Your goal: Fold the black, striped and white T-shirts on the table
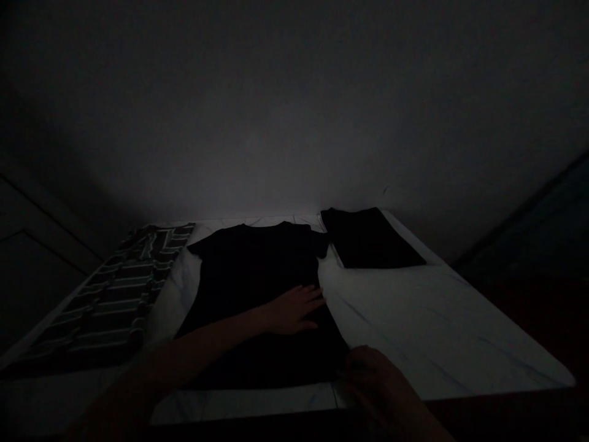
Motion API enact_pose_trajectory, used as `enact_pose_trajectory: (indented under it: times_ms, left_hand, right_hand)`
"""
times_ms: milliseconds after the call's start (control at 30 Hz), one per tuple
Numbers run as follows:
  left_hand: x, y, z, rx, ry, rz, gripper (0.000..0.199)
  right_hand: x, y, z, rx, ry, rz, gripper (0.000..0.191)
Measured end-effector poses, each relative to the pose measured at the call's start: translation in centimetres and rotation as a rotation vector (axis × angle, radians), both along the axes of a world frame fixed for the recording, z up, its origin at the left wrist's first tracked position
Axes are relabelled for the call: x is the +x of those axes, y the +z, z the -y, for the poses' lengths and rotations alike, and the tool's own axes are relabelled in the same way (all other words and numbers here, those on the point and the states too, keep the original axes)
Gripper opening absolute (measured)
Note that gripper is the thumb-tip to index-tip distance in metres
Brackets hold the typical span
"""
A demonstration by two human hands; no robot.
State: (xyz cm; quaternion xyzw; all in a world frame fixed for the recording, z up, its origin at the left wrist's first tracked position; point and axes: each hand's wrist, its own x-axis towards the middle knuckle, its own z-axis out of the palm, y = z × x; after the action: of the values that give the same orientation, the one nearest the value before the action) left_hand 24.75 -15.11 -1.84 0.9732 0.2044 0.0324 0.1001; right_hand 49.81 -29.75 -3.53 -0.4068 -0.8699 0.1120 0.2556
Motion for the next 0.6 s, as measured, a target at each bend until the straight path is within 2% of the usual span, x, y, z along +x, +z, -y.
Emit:
enact_pose_trajectory:
  times_ms: [100, 167, 233, 300, 433, 533, 600]
  left_hand:
    - [1.0, -2.2, 2.9, 0.032, -0.097, 0.053, 0.069]
    - [1.1, -2.7, 5.0, 0.083, -0.133, 0.108, 0.069]
    - [1.2, -2.5, 6.3, 0.135, -0.183, 0.139, 0.067]
    - [1.2, -2.0, 6.9, 0.189, -0.22, 0.141, 0.065]
    - [1.1, -1.7, 6.8, 0.294, -0.21, 0.113, 0.063]
    - [1.0, -2.7, 6.5, 0.361, -0.216, 0.097, 0.055]
    - [1.3, -4.0, 6.1, 0.423, -0.223, 0.105, 0.049]
  right_hand:
    - [-0.2, 2.3, -1.2, -0.049, -0.007, -0.043, 0.026]
    - [-1.7, 3.8, -3.6, -0.088, -0.008, -0.041, 0.029]
    - [-4.5, 4.4, -7.4, -0.099, 0.005, -0.002, 0.034]
    - [-7.9, 3.9, -12.1, -0.098, 0.052, 0.071, 0.04]
    - [-13.5, 1.2, -22.0, -0.132, 0.079, 0.281, 0.052]
    - [-15.2, -0.4, -27.9, -0.143, 0.008, 0.379, 0.053]
    - [-15.8, -0.7, -30.5, -0.135, -0.086, 0.4, 0.054]
